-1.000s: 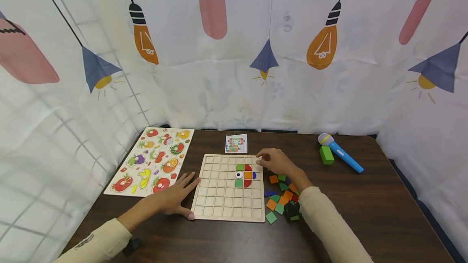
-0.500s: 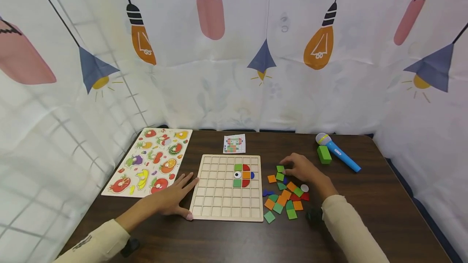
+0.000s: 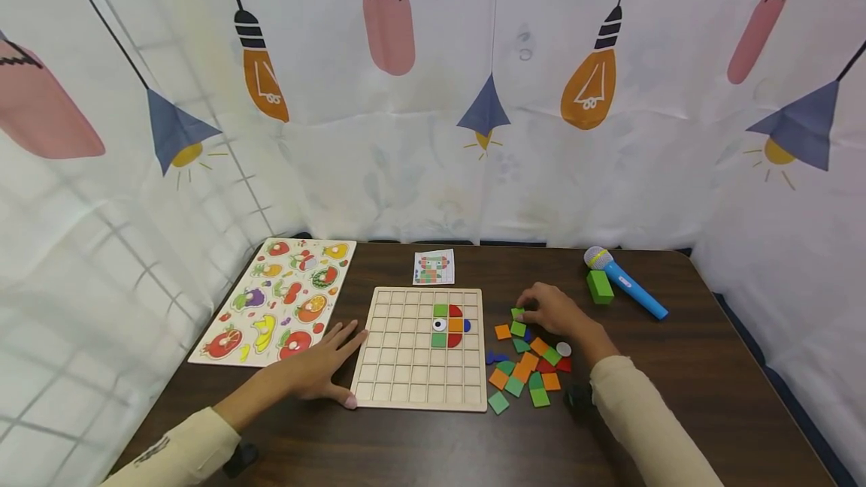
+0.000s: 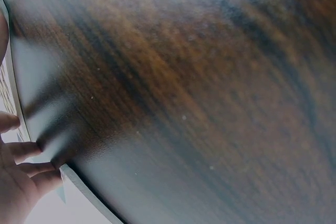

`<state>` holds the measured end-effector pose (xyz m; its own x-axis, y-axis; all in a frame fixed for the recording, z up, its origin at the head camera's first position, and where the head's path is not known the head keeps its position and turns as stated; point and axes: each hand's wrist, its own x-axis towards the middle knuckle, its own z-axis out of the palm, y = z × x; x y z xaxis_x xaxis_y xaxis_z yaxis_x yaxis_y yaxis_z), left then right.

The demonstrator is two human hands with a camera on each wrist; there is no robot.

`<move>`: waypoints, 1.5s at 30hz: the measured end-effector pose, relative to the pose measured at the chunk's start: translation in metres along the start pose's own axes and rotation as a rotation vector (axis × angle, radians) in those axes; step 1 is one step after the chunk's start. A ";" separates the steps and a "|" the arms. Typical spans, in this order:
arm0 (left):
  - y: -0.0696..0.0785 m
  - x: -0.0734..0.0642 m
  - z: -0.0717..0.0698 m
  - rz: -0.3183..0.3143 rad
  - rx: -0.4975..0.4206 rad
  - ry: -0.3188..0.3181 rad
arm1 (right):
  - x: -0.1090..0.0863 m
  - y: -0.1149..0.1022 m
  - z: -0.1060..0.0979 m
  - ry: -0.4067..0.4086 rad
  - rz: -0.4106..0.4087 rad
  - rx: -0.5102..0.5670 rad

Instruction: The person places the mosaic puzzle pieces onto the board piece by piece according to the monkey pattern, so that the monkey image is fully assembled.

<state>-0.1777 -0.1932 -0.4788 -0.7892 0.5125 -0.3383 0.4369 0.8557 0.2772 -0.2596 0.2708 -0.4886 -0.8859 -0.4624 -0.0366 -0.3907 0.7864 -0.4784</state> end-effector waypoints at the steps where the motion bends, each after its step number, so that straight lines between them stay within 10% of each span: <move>1: 0.000 0.000 0.000 0.002 -0.002 -0.001 | 0.001 0.000 0.001 -0.003 0.002 -0.001; 13: -0.001 0.001 0.002 -0.011 0.017 0.002 | 0.005 0.000 0.003 -0.067 -0.049 -0.017; 20: 0.000 0.001 0.001 -0.014 0.025 -0.003 | 0.005 -0.005 0.003 -0.108 0.070 0.011; 45: 0.011 0.003 -0.007 -0.077 -0.012 -0.052 | 0.010 -0.040 0.008 -0.027 -0.044 0.141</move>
<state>-0.1777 -0.1824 -0.4707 -0.7967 0.4484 -0.4053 0.3702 0.8921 0.2592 -0.2505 0.2313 -0.4771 -0.8611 -0.5072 -0.0360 -0.3878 0.7008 -0.5987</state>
